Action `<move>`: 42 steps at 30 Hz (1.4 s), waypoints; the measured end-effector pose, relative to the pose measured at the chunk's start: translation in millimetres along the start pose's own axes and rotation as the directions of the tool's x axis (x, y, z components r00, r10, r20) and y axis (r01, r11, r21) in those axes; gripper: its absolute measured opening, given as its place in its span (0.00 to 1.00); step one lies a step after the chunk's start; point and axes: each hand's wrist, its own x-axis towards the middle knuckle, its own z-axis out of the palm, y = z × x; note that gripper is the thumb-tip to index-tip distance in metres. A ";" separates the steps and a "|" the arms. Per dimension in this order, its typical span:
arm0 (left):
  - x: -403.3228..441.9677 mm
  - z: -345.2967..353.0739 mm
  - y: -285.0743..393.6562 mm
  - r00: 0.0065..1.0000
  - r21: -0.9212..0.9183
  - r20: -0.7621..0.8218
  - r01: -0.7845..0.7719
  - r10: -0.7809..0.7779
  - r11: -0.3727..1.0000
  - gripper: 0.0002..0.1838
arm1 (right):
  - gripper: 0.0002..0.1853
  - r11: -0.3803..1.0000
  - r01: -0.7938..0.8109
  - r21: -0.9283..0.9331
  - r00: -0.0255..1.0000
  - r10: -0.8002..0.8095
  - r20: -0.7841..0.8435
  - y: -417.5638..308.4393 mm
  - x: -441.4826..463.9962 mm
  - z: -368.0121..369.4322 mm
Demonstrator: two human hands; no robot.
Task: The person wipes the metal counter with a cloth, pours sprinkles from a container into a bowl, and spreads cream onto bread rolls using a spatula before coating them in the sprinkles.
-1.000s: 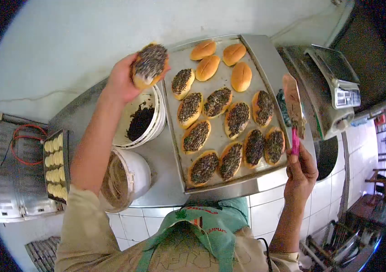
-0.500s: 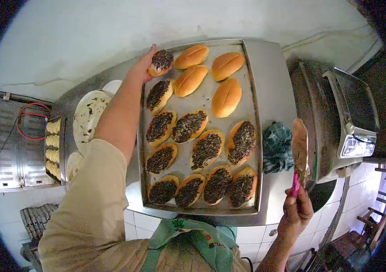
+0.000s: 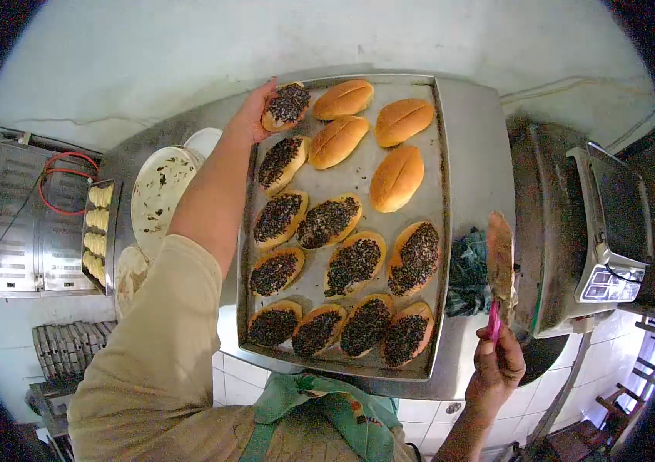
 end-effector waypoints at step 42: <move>62.4 77.7 -18.2 0.885 0.963 0.231 -0.147 0.405 -0.227 0.30 | 0.17 0.999 -0.038 0.036 0.999 0.039 -0.003 -6.0 -3.6 4.0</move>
